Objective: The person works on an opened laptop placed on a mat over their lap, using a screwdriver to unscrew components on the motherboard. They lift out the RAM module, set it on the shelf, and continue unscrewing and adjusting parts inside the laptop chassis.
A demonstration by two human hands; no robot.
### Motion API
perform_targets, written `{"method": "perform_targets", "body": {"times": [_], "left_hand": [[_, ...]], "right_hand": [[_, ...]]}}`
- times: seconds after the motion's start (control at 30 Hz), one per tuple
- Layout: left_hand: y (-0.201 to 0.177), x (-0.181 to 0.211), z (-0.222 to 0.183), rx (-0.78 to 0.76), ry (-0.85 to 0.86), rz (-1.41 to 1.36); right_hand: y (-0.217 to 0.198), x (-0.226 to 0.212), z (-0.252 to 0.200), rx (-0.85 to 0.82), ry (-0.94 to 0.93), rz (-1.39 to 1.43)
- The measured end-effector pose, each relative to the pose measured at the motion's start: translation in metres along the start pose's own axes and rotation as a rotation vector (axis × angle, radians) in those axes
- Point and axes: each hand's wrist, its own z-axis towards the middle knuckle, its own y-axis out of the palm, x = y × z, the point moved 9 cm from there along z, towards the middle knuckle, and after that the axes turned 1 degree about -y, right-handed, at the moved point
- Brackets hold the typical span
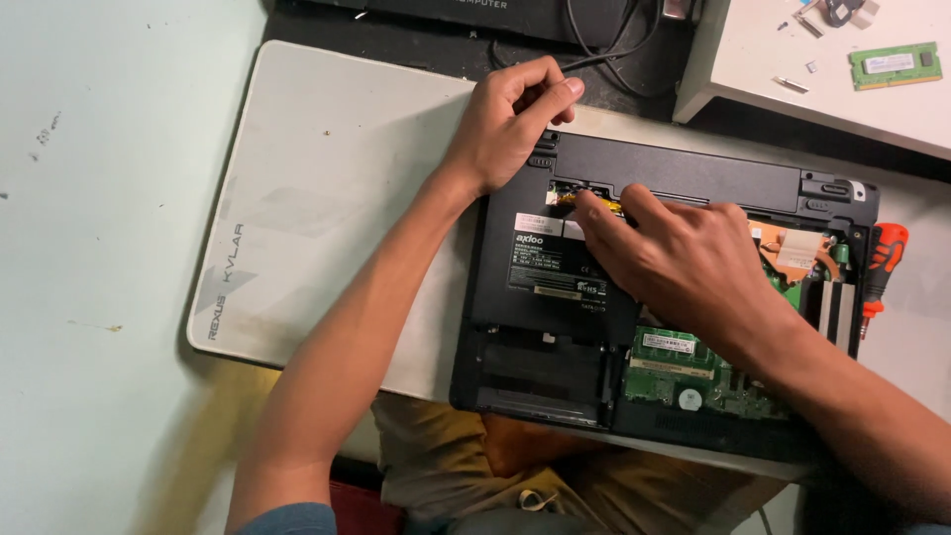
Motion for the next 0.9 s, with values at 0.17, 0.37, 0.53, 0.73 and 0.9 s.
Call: {"method": "perform_targets", "body": {"times": [0.17, 0.37, 0.53, 0.73, 0.9], "left_hand": [[0.0, 0.001, 0.0, -0.004, 0.0, 0.015], [0.001, -0.001, 0.0, -0.004, -0.019, -0.012], [0.002, 0.0, 0.0, -0.007, 0.0, 0.001], [0.001, -0.002, 0.001, -0.009, 0.001, 0.014], [0.002, 0.0, 0.0, -0.022, -0.002, 0.055]], "right_hand": [[-0.016, 0.003, 0.007, 0.157, 0.027, 0.036], [0.002, 0.026, 0.014, 0.143, 0.102, 0.281], [0.005, 0.026, 0.012, 0.206, 0.042, 0.158], [0.005, 0.028, 0.018, 0.199, -0.009, 0.232], [0.013, 0.033, 0.023, 0.099, -0.014, 0.242]]}}
